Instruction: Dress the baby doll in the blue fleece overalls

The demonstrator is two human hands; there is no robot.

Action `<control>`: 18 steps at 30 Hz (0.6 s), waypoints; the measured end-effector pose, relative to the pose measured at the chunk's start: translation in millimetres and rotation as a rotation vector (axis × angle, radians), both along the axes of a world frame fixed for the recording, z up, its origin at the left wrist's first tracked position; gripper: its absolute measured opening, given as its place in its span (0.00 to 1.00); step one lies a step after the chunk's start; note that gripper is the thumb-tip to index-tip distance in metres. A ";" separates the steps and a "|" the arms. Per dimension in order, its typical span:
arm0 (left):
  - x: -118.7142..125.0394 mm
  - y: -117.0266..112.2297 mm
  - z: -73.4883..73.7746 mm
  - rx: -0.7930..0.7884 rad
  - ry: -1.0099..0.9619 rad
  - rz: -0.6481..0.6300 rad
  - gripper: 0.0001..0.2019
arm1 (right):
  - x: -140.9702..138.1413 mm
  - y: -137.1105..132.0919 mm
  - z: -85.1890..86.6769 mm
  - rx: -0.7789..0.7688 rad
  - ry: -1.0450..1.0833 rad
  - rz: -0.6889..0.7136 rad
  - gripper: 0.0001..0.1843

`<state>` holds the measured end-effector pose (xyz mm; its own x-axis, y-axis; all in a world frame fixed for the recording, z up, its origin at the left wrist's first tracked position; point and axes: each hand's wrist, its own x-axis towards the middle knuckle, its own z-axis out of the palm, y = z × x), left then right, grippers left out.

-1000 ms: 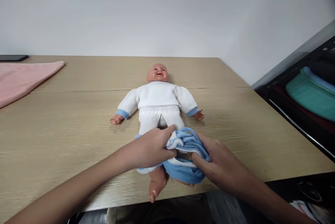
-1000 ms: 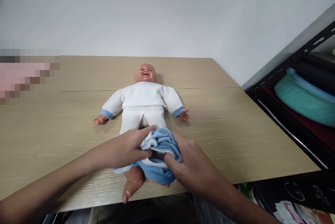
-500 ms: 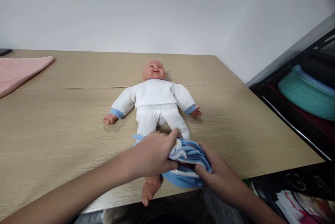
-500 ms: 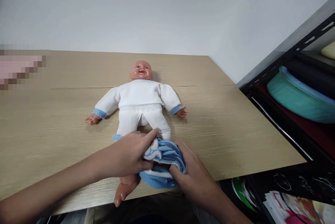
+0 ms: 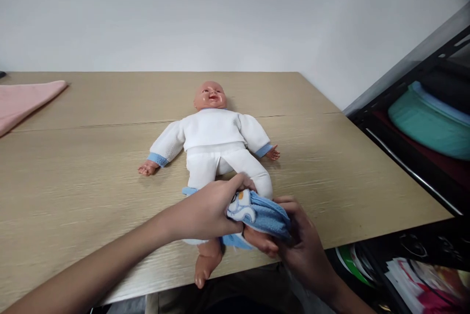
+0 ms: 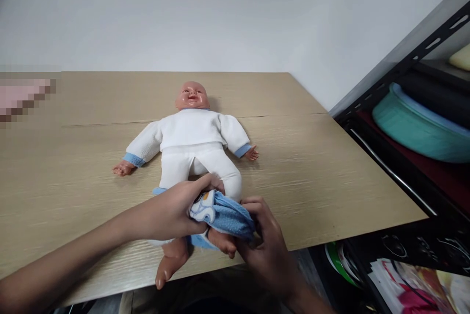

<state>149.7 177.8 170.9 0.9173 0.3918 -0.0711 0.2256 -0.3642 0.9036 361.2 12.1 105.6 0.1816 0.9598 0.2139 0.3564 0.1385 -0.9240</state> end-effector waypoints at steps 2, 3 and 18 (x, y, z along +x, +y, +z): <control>-0.6 2.8 3.6 -0.001 -0.026 -0.010 0.25 | 5.8 5.7 -0.4 0.049 0.013 -0.025 0.23; -1.0 4.1 5.4 0.014 -0.046 -0.006 0.23 | 8.9 9.0 1.0 0.040 0.022 -0.035 0.25; -2.3 23.2 13.2 -0.095 0.032 -0.020 0.16 | 68.5 100.2 22.5 -0.490 0.210 0.644 0.33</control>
